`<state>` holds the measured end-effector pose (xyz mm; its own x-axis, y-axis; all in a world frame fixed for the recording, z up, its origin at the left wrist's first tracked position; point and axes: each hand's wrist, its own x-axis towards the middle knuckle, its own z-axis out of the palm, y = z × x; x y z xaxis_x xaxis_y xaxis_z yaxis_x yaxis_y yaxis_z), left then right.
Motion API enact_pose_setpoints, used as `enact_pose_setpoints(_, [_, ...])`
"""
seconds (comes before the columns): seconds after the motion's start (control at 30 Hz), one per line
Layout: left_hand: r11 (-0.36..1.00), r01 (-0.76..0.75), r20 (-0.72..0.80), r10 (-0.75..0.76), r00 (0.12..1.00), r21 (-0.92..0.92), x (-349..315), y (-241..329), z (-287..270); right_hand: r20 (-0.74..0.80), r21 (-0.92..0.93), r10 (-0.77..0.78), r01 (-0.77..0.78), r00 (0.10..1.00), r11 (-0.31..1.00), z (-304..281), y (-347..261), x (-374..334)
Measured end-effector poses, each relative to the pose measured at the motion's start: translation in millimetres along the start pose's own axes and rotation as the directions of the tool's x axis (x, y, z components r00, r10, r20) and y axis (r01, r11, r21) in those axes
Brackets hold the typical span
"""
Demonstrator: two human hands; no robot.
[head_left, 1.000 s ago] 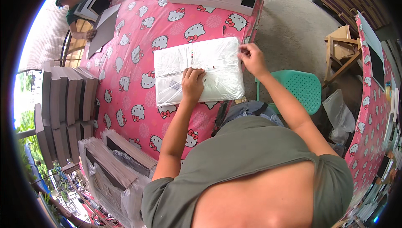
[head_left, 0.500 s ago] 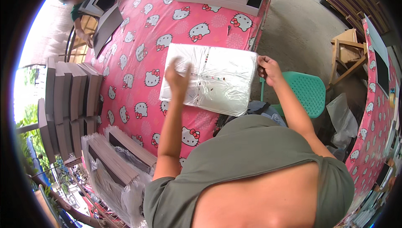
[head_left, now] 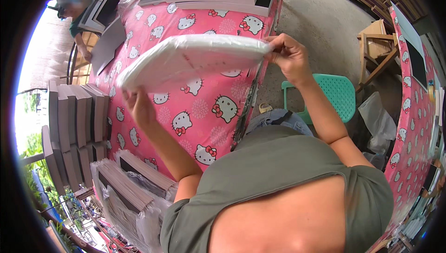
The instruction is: The person places books into plastic sleeves and stacks the items on a table.
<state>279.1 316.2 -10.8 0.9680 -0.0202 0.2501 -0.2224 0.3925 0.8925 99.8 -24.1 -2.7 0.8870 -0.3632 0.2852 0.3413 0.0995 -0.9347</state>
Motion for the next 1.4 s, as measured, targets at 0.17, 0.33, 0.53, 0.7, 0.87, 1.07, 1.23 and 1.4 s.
enact_pose_setpoints(0.17, [0.993, -0.102, 0.355, 0.071, 0.932, 0.068, -17, 10, -71, 0.218, -0.169, -0.181, 0.22, 0.959, 0.961, -15, 30, -22])
enact_pose_setpoints(0.33, [0.631, 0.226, 0.146, -0.481, 0.865, 0.742, -29, 10, -91, 0.445, -0.522, 0.025, 0.237, 0.895, 0.819, -31, 67, -54])
enact_pose_setpoints(0.53, [0.708, -0.054, 0.431, -0.365, 0.826, 0.704, -11, -45, 45, 0.409, -0.723, -0.191, 0.445, 0.892, 0.528, -10, 71, 10])
enact_pose_setpoints(0.7, [0.122, -0.411, 0.428, -0.322, 0.845, 0.903, -51, -125, 142, 0.469, -0.759, 0.071, 0.361, 0.88, 0.542, 6, 105, 29])
enact_pose_setpoints(0.87, [0.19, -0.376, 0.421, -0.418, 0.805, 0.907, -52, -138, 142, 0.447, -0.805, 0.237, 0.272, 0.863, 0.528, 0, 97, 35])
enact_pose_setpoints(1.07, [0.734, 0.045, 0.503, -0.506, 0.7, 0.677, -32, -179, 135, 0.383, -0.615, 0.245, 0.048, 0.891, 0.787, 5, 94, 35])
enact_pose_setpoints(1.23, [0.798, 0.19, 0.609, -0.569, 0.552, 0.572, -7, -203, 145, 0.218, -0.727, 0.251, -0.015, 0.943, 0.687, 18, 133, 41])
enact_pose_setpoints(1.4, [0.657, -0.196, 0.541, -0.376, 0.752, 0.728, -26, -185, 162, 0.173, -0.721, 0.097, 0.058, 0.98, 0.691, 22, 115, 21])
